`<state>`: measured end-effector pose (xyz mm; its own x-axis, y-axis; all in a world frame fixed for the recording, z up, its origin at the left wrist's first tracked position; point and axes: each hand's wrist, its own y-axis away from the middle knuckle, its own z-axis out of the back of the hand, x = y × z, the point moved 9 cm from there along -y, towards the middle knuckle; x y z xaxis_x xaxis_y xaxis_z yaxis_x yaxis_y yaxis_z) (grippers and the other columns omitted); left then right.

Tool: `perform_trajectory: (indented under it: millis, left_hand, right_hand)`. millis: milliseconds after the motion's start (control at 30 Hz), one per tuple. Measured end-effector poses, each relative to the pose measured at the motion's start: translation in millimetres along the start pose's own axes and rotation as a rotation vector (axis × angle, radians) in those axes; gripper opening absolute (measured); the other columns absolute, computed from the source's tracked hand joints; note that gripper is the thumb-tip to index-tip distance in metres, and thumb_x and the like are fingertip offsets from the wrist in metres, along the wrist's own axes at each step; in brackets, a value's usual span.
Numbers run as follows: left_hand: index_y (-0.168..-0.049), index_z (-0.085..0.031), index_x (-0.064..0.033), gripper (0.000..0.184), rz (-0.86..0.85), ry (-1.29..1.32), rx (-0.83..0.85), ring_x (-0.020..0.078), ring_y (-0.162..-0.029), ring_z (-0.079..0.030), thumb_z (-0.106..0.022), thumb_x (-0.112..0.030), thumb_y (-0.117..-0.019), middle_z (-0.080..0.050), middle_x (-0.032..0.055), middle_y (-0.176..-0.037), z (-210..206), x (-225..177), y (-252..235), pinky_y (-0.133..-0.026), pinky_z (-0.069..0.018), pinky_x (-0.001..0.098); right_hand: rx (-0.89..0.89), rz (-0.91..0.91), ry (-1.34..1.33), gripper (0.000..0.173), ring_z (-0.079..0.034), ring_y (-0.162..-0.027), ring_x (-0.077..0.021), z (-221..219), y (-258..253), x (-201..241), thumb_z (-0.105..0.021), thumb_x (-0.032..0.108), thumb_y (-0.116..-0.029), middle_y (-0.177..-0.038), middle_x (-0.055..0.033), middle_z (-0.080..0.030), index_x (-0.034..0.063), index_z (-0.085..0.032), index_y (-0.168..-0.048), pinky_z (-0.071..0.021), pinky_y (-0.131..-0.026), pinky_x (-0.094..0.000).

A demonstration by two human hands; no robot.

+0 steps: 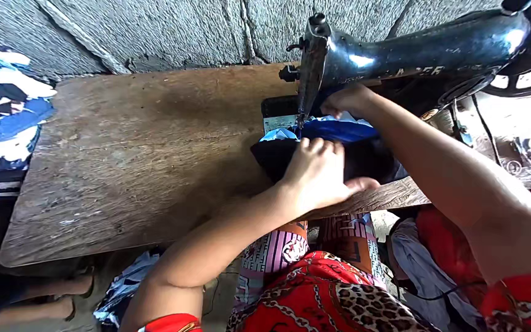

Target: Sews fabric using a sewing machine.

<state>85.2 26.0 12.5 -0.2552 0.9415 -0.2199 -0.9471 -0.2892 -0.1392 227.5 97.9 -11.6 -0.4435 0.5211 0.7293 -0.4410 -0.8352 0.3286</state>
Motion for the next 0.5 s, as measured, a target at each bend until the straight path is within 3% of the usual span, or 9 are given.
perform_trajectory:
  millis: [33,100,133,200,267,300,367,433,500]
  left_hand:
    - [-0.121,-0.068,0.0035,0.088,0.061,-0.003,-0.021,0.0381,-0.111,-0.067,-0.044,-0.077,-0.0929,-0.071,0.0217,-0.113,3,18,6,-0.100,-0.0482,0.0579]
    - [-0.109,-0.071,0.0028,0.078,0.142,-0.001,-0.048,0.0381,-0.107,-0.069,-0.046,-0.070,-0.0968,-0.071,0.0210,-0.106,5,45,21,-0.107,-0.0428,0.0629]
    - [-0.102,-0.070,0.0024,0.074,0.147,-0.001,-0.069,0.0370,-0.101,-0.070,-0.048,-0.068,-0.0972,-0.071,0.0198,-0.098,6,52,27,-0.107,-0.0420,0.0634]
    - [-0.096,-0.070,0.0014,0.071,0.134,-0.018,-0.122,0.0348,-0.090,-0.071,-0.049,-0.066,-0.0964,-0.070,0.0172,-0.086,7,59,38,-0.108,-0.0418,0.0628]
    - [-0.106,-0.071,0.0011,0.073,0.127,-0.040,-0.157,0.0341,-0.084,-0.073,-0.048,-0.068,-0.0955,-0.072,0.0166,-0.083,7,64,43,-0.103,-0.0475,0.0604]
    - [-0.116,-0.072,0.0010,0.077,0.131,-0.049,-0.148,0.0346,-0.085,-0.073,-0.046,-0.069,-0.0957,-0.073,0.0174,-0.087,5,66,44,-0.097,-0.0514,0.0581]
    - [-0.117,-0.072,-0.0004,0.078,0.134,-0.028,-0.114,0.0374,-0.095,-0.067,-0.044,-0.070,-0.0957,-0.068,0.0186,-0.102,0,70,41,-0.084,-0.0519,0.0552]
    - [-0.111,-0.072,-0.0037,0.075,0.140,-0.012,-0.056,0.0397,-0.119,-0.060,-0.042,-0.071,-0.0957,-0.063,0.0180,-0.132,-4,74,38,-0.094,-0.0472,0.0603]
    - [-0.120,-0.069,-0.0031,0.080,0.167,0.021,0.028,0.0406,-0.136,-0.053,-0.039,-0.074,-0.0959,-0.058,0.0187,-0.145,-9,77,38,-0.107,-0.0404,0.0638]
  right_hand:
    - [0.058,0.075,0.134,0.029,-0.054,-0.060,-0.0123,-2,9,1,-0.050,0.017,-0.1078,-0.075,-0.0066,-0.062,-0.0042,-0.068,-0.102,-0.0498,-0.063,-0.0328]
    - [0.095,0.421,0.284,0.023,-0.069,-0.073,-0.0221,-15,31,9,-0.063,0.018,-0.1005,-0.083,-0.0131,-0.071,-0.0032,-0.072,-0.095,-0.0587,-0.074,-0.0471]
    - [0.095,0.644,0.278,0.017,-0.071,-0.078,-0.0217,-24,45,13,-0.068,0.015,-0.0959,-0.087,-0.0119,-0.073,-0.0002,-0.074,-0.094,-0.0591,-0.076,-0.0457]
    - [0.115,0.974,0.269,0.016,-0.071,-0.092,-0.0219,-42,65,15,-0.067,0.008,-0.0930,-0.104,-0.0140,-0.074,0.0004,-0.076,-0.104,-0.0597,-0.086,-0.0390]
    - [0.125,1.046,0.304,0.017,-0.071,-0.097,-0.0215,-48,69,15,-0.063,0.006,-0.0939,-0.106,-0.0138,-0.074,0.0005,-0.077,-0.102,-0.0583,-0.089,-0.0359]
    - [0.113,1.028,0.327,0.017,-0.072,-0.095,-0.0214,-48,68,17,-0.062,0.006,-0.0947,-0.103,-0.0130,-0.075,0.0009,-0.077,-0.101,-0.0584,-0.087,-0.0368]
    - [0.020,0.998,0.349,0.018,-0.074,-0.087,-0.0252,-47,61,24,-0.061,0.007,-0.0965,-0.095,-0.0146,-0.076,0.0000,-0.077,-0.100,-0.0597,-0.082,-0.0425]
    - [-0.047,0.984,0.386,0.021,-0.075,-0.087,-0.0303,-53,55,30,-0.059,0.009,-0.0989,-0.094,-0.0161,-0.077,0.0000,-0.077,-0.102,-0.0597,-0.083,-0.0490]
    - [-0.045,0.934,0.449,0.023,-0.075,-0.086,-0.0348,-62,47,33,-0.058,0.013,-0.1012,-0.090,-0.0174,-0.076,0.0000,-0.077,-0.100,-0.0582,-0.080,-0.0552]
